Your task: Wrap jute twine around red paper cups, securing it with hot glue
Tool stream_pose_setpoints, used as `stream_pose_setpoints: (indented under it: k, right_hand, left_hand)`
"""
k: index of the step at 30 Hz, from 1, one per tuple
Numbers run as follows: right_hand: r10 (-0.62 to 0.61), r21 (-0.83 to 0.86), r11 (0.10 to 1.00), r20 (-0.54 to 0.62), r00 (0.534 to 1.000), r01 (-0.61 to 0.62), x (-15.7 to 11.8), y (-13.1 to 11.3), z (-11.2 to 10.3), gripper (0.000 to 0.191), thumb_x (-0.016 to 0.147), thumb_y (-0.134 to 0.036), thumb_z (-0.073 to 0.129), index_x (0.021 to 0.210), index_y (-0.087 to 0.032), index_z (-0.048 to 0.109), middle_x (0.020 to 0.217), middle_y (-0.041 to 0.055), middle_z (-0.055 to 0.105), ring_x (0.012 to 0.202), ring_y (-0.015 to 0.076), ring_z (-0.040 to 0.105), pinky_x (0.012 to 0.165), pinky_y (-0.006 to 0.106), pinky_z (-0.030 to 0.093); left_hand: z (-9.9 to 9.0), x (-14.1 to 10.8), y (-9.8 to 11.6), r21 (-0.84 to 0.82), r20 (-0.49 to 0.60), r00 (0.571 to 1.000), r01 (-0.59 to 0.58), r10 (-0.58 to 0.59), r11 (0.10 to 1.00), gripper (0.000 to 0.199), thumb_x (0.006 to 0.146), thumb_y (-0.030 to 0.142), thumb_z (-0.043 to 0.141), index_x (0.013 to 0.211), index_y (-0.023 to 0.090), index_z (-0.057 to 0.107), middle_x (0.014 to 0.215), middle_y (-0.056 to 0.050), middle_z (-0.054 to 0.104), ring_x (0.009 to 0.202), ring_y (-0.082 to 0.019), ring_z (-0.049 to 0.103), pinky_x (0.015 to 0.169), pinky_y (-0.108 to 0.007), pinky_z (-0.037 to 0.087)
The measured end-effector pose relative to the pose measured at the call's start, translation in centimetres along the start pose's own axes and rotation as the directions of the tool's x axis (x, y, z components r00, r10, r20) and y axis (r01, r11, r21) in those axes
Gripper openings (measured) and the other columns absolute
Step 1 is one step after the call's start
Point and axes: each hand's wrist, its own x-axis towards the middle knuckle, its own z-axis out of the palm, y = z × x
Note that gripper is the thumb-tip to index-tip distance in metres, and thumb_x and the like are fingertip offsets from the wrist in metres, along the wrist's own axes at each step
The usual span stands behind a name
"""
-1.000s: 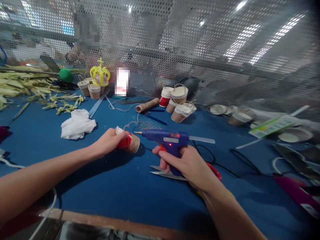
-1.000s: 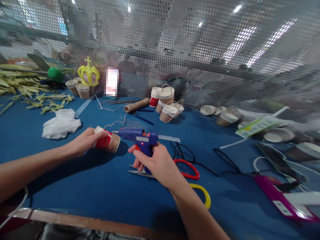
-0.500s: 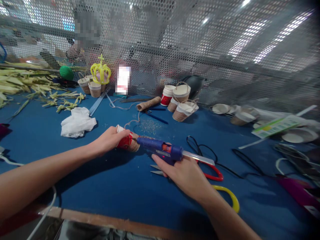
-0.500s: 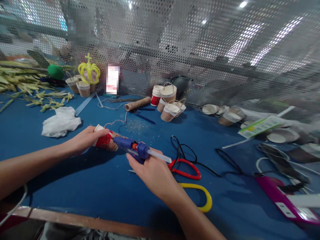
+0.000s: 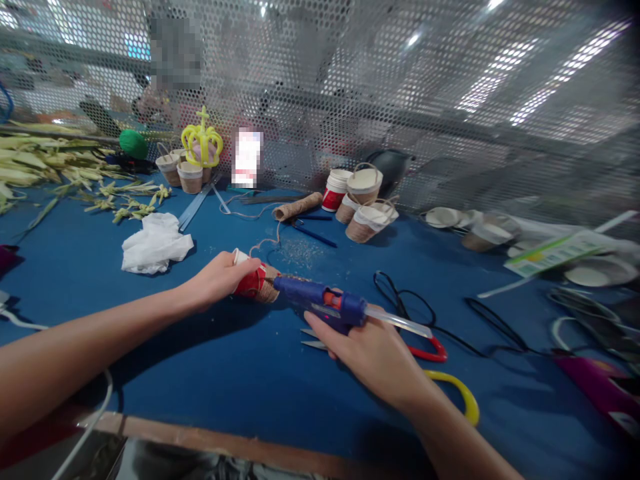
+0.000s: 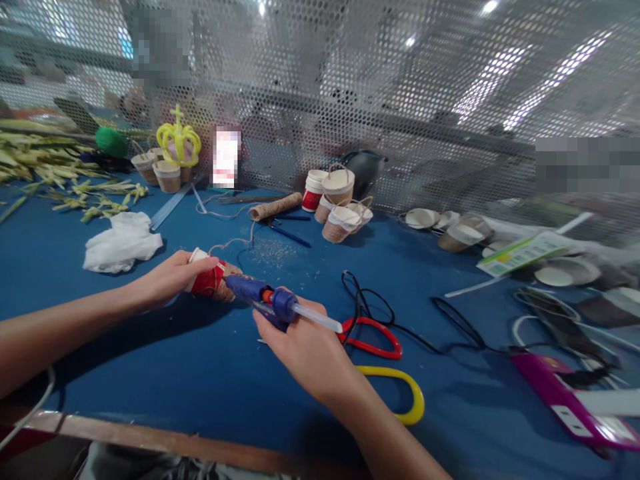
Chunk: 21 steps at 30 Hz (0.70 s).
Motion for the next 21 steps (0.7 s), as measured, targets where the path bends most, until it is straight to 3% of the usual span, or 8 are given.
stream_pose_setpoints:
  k: [7, 16, 21]
  right_hand:
    - [0.056, 0.032, 0.998, -0.002, 0.998, -0.056, -0.11, 0.17, 0.5, 0.023, 0.079, -0.022, 0.041, 0.065, -0.018, 0.059, 0.055, 0.0023, 0.054, 0.05, 0.0131, 0.048, 0.046, 0.024, 0.034]
    - [0.015, -0.049, 0.999, 0.056, 0.998, -0.012, -0.11, -0.24, -0.36, 0.031, 0.08, -0.023, 0.034, 0.076, -0.019, 0.065, 0.045, 0.0006, 0.049, 0.041, 0.012, 0.041, 0.041, 0.024, 0.031]
    - [0.005, -0.024, 1.0, 0.056, 0.998, -0.004, 0.01, -0.27, -0.42, 0.029, 0.079, -0.019, 0.038, 0.072, -0.02, 0.066, 0.041, -0.0004, 0.045, 0.041, 0.0119, 0.041, 0.041, 0.024, 0.027]
  left_hand:
    - [-0.02, 0.09, -0.21, 0.048, -0.017, 1.0, -0.013, 0.014, 0.999, 0.036, 0.075, 0.036, 0.044, 0.083, 0.01, 0.067, 0.063, -0.005, 0.065, 0.059, -0.015, 0.055, 0.052, -0.023, 0.039]
    - [0.11, -0.01, 0.01, 0.041, -0.048, 0.999, -0.011, 0.013, 0.999, 0.032, 0.073, 0.035, 0.047, 0.073, 0.01, 0.067, 0.059, -0.006, 0.064, 0.056, -0.015, 0.054, 0.049, -0.022, 0.036]
    - [0.2, 0.0, 0.1, 0.039, -0.06, 0.998, -0.011, 0.013, 0.999, 0.033, 0.072, 0.036, 0.047, 0.075, 0.01, 0.068, 0.06, -0.005, 0.064, 0.053, -0.014, 0.052, 0.048, -0.022, 0.036]
